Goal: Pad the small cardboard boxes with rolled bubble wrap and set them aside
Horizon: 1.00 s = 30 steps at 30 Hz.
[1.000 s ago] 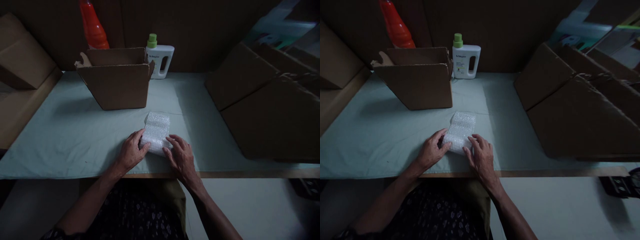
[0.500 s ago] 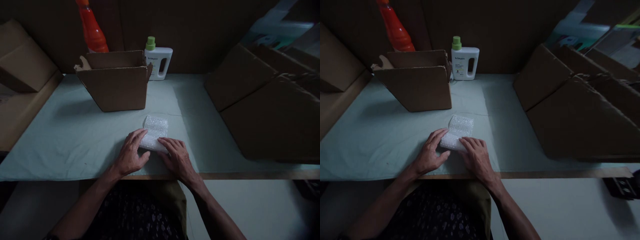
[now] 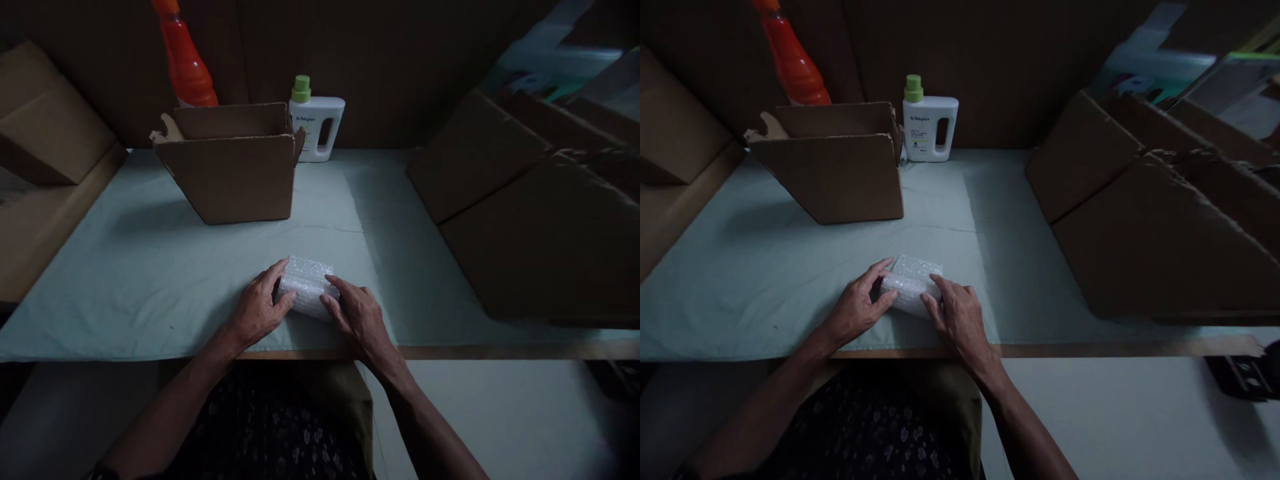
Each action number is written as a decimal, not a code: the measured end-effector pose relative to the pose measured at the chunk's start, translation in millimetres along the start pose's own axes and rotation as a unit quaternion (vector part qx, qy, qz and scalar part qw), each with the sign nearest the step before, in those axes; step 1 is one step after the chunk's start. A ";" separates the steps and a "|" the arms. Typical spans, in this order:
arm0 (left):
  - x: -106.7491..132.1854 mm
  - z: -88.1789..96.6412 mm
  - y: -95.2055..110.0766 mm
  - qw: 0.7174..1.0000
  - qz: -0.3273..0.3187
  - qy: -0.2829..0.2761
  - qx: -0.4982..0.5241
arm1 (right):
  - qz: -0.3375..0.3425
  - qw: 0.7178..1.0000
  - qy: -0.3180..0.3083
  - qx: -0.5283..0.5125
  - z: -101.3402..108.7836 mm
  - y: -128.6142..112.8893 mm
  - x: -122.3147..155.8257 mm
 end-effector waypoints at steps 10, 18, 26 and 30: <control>-25.0 -8.1 2.4 0.981 -0.002 0.051 -0.188 | 0.068 0.990 0.087 0.090 11.6 -14.1 6.5; -47.3 -15.4 9.4 0.958 0.000 0.038 -0.284 | 0.112 0.985 -0.028 0.130 -17.4 -19.9 -0.9; -64.7 -23.3 7.4 0.964 0.004 0.021 -0.267 | 0.107 0.985 -0.029 0.132 -22.4 -6.2 -13.8; -67.3 -26.2 7.4 0.973 0.002 0.022 -0.230 | 0.099 0.986 -0.050 0.126 -25.3 -2.5 -20.6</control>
Point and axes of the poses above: each hand's wrist, its own x-axis away from the middle knuckle, its own z-axis out of the back of the hand, y = z × x, the point moved 6 cm from there along -x, towards the middle knuckle, and after that the axes turned 3 degrees about z, right-handed, at the moved point
